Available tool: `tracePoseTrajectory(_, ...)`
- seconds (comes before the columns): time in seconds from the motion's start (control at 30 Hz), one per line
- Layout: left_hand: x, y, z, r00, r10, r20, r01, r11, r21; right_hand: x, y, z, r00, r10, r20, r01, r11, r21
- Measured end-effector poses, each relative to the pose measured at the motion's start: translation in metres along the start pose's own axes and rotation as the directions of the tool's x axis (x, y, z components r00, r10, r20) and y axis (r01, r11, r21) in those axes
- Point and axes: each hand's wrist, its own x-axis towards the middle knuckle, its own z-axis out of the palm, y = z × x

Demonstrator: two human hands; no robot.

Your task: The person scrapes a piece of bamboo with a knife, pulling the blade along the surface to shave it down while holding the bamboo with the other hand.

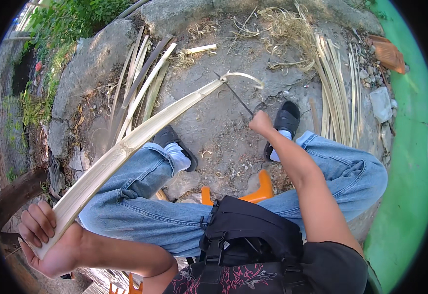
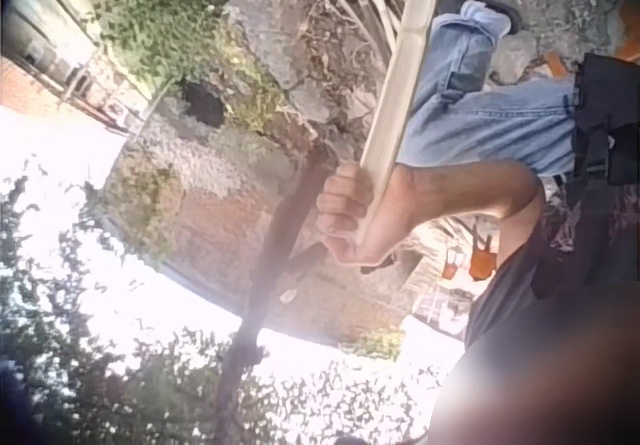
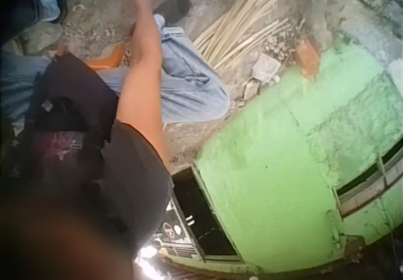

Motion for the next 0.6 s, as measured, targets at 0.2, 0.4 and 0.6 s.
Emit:
tracePoseTrajectory(0.2, 0.006, 0.008, -0.007, 1.000, 0.016, -0.016, -0.015, 0.999, 0.049, -0.021, -0.053, -0.007, 0.992, -0.124, 0.005, 0.124, 0.992, -0.015)
tracePoseTrajectory(0.4, 0.007, 0.002, 0.002, 1.000, 0.004, -0.008, -0.004, 0.998, 0.064, 0.031, 0.014, -0.005, 0.981, 0.191, -0.022, -0.192, 0.977, -0.094)
tracePoseTrajectory(0.6, 0.006, 0.006, 0.001, 1.000, 0.016, 0.000, -0.016, 0.997, 0.073, 0.004, 0.005, -0.011, 0.999, 0.010, 0.031, -0.008, 0.999, -0.049)
